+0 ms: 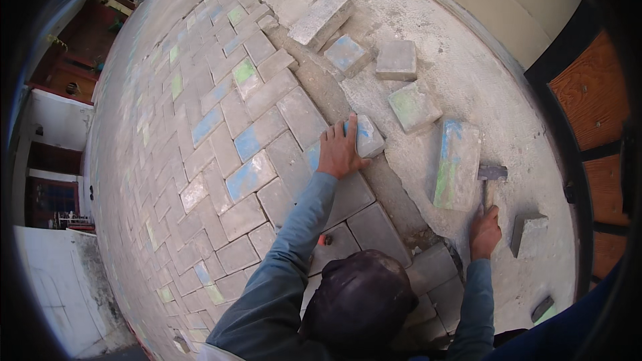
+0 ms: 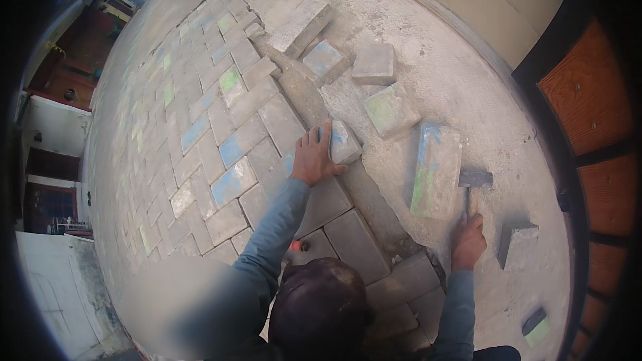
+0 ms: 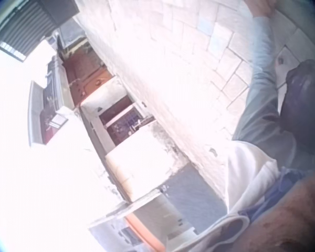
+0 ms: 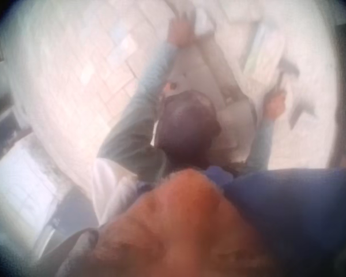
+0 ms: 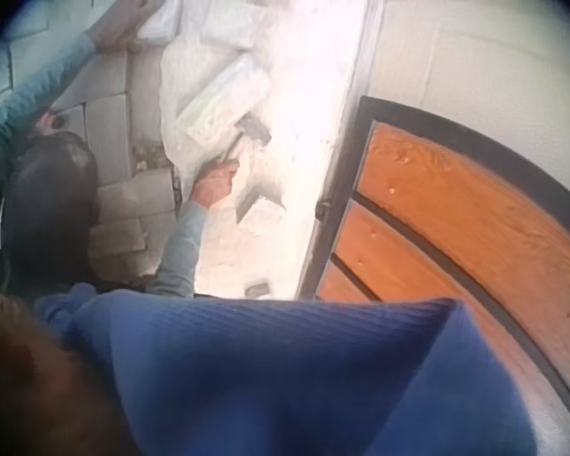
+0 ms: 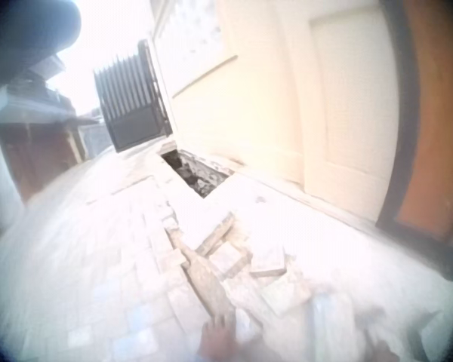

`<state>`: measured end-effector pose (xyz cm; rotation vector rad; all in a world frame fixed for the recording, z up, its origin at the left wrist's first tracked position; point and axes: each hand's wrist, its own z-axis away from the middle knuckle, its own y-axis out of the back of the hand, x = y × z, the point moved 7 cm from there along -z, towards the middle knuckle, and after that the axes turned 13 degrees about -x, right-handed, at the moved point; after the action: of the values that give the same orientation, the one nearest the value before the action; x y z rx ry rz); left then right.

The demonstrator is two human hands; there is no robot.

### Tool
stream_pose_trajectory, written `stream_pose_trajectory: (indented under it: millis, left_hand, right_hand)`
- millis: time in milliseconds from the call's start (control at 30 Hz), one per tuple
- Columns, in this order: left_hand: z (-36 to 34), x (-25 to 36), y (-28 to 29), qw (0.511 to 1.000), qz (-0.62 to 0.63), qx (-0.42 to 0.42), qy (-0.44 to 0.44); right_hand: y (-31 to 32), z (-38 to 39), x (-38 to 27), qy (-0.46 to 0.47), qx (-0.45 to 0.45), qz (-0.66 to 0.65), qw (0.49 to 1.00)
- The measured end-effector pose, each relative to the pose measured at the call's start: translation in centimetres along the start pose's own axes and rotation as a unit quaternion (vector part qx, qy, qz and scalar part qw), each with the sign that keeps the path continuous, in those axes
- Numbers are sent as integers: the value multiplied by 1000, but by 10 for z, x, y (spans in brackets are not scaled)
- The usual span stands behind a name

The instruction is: The person is laying rectangular tiles on a floor in a herringbone pattern. They use a hammer and chisel to break tiles to fit specific spaces and adjust the placement of the tiles.

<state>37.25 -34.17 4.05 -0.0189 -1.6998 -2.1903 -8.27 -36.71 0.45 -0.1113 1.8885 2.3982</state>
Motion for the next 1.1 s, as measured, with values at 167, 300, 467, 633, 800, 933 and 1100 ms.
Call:
stream_pose_trajectory:
  millis: [167,300,467,633,800,933,1100]
  left_hand:
    - [6,-7,-6,998,38,44,3]
    - [5,-10,-7,996,46,70,-6]
    - [9,-10,-4,997,55,43,15]
    - [10,-24,-7,991,104,68,-58]
    - [84,-149,10,978,97,177,50]
    - [207,-346,-44,892,33,172,416]
    - [270,-388,-65,870,63,129,472]
  right_hand:
    - [2,3,-5,2,-1,11,1000]
    - [2,3,-5,11,27,21,999]
    - [0,1,-4,4,9,15,1000]
    - [2,1,-5,21,17,8,1000]
    - [9,1,-1,17,-7,-7,1000]
    - [0,1,-6,36,-18,-1,999]
    - [0,-1,-11,2,-111,-5,994]
